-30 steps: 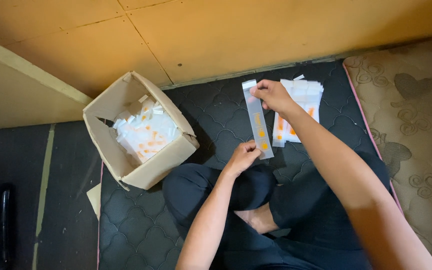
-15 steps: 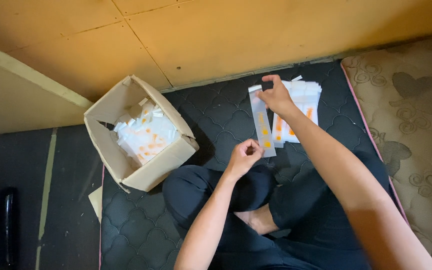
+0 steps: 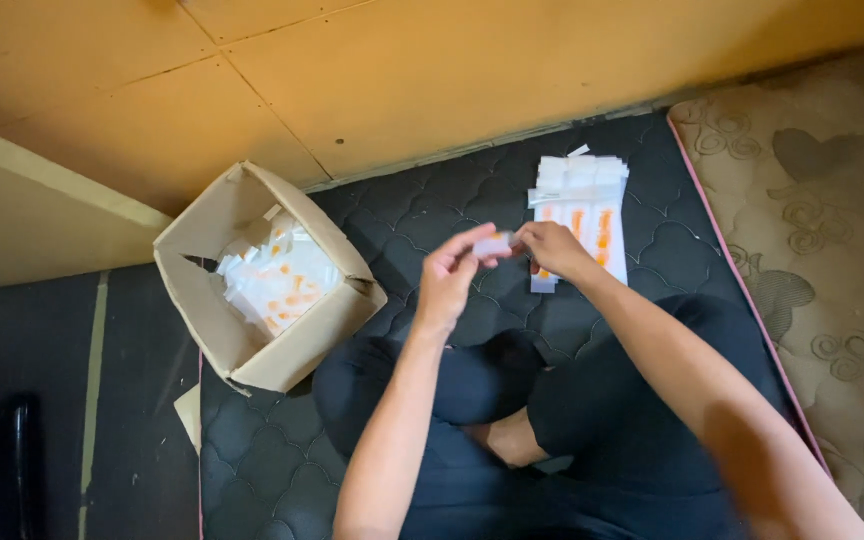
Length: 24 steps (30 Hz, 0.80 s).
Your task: The person sits on a mattress and repeatedly peels orange stickers from a white backing sheet. They take the sheets from a cardboard box, separate the stickers, and place the finished sheets into a growing stack on the mattress.
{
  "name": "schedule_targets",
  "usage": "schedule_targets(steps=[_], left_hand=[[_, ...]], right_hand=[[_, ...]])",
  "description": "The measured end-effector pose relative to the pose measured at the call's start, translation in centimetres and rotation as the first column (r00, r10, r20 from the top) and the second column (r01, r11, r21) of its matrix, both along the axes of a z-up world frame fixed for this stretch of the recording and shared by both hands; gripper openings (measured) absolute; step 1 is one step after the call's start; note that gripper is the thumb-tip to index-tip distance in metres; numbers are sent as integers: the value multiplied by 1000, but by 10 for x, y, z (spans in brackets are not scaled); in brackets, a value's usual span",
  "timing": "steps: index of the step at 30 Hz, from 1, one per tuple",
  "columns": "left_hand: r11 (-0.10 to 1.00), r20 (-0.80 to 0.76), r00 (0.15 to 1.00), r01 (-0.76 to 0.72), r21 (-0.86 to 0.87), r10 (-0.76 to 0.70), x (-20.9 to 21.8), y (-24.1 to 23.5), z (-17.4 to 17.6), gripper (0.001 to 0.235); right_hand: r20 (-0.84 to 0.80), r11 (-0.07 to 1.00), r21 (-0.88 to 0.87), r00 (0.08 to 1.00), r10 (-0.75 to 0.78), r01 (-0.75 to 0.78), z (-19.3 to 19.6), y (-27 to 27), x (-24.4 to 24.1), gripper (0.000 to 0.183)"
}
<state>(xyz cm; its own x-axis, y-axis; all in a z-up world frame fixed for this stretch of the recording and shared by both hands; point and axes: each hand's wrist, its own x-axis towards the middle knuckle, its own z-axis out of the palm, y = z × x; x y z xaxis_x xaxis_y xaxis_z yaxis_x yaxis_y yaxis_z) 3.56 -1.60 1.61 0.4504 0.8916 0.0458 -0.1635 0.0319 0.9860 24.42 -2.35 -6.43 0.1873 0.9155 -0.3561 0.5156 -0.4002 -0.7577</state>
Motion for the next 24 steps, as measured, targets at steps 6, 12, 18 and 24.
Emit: schedule_targets(steps=[6,12,18,24], left_hand=[[992,-64,990,-124,7,124,17,50,1,18],[975,-265,938,-204,91,222,15,83,-11,9],[986,-317,940,-78,147,122,25,91,-25,10],[997,-334,942,-49,-56,27,34,91,-33,19]], right_hand=[[-54,993,-83,995,83,-88,44,-43,-28,39],[-178,989,-8,974,141,-145,56,-69,-43,20],[-488,991,-10,866,110,-132,59,-83,-54,14],[-460,999,40,888,-7,28,41,-96,-51,17]])
